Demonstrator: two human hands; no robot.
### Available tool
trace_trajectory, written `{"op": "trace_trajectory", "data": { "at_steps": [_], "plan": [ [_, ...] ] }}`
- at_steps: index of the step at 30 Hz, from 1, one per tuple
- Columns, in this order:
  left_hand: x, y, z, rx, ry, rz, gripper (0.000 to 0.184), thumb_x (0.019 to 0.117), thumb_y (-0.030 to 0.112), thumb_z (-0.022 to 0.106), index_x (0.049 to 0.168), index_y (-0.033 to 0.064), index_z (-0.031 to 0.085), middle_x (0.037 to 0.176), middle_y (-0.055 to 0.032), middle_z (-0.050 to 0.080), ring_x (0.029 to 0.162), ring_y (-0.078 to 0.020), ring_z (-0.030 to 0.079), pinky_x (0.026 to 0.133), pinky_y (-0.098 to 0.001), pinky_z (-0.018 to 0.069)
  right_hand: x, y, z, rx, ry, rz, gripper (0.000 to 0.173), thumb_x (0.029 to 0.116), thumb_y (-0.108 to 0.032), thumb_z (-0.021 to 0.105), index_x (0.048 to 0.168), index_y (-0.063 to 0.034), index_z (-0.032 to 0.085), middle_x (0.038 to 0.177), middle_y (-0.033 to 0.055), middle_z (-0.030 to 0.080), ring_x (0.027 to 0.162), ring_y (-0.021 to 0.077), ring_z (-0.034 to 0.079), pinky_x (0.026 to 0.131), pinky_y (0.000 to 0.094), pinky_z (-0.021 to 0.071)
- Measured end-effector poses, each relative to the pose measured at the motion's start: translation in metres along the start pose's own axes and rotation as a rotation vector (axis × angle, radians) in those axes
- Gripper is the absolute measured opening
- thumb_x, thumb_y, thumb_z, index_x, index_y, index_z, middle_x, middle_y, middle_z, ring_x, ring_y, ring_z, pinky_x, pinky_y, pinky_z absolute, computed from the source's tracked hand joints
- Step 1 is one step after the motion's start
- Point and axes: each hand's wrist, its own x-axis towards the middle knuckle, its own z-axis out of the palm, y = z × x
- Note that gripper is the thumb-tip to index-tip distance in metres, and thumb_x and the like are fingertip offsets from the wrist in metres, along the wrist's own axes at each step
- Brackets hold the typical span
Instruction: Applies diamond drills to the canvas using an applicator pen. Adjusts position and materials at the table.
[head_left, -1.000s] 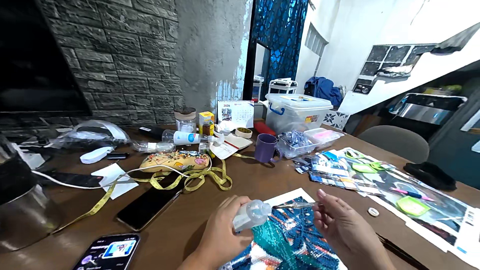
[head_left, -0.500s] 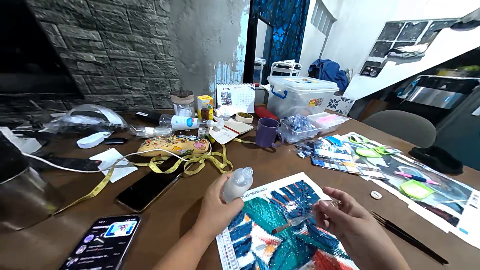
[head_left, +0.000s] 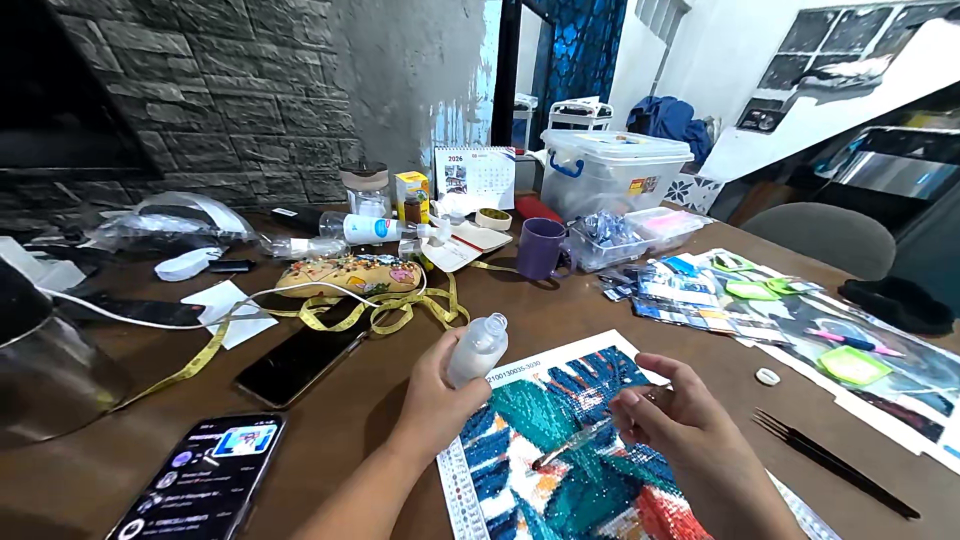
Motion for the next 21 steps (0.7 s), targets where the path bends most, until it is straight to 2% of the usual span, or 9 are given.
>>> {"op": "trace_trajectory", "data": {
  "at_steps": [16, 21],
  "plan": [
    [0.001, -0.003, 0.0, -0.025, -0.007, 0.041, 0.052, 0.0667, 0.007, 0.068, 0.118, 0.012, 0.066, 0.094, 0.0023, 0.072, 0.083, -0.0037, 0.069, 0.069, -0.0219, 0.0571, 0.005, -0.001, 0.003, -0.052, 0.032, 0.036, 0.043, 0.097, 0.0, 0.057, 0.138, -0.0007, 0.043, 0.084, 0.0045, 0.069, 0.068, 0.0097, 0.069, 0.064, 0.0244, 0.0594],
    [0.002, -0.004, 0.001, -0.027, -0.012, 0.028, 0.054, 0.0663, 0.008, 0.069, 0.12, 0.0121, 0.066, 0.095, 0.0011, 0.072, 0.084, -0.0058, 0.07, 0.07, -0.0248, 0.0585, 0.003, -0.002, 0.011, -0.002, -0.03, 0.026, 0.042, 0.0972, 0.0, 0.058, 0.137, -0.0002, 0.043, 0.083, 0.0044, 0.069, 0.068, 0.0103, 0.07, 0.065, 0.0249, 0.0604]
  ]
}}
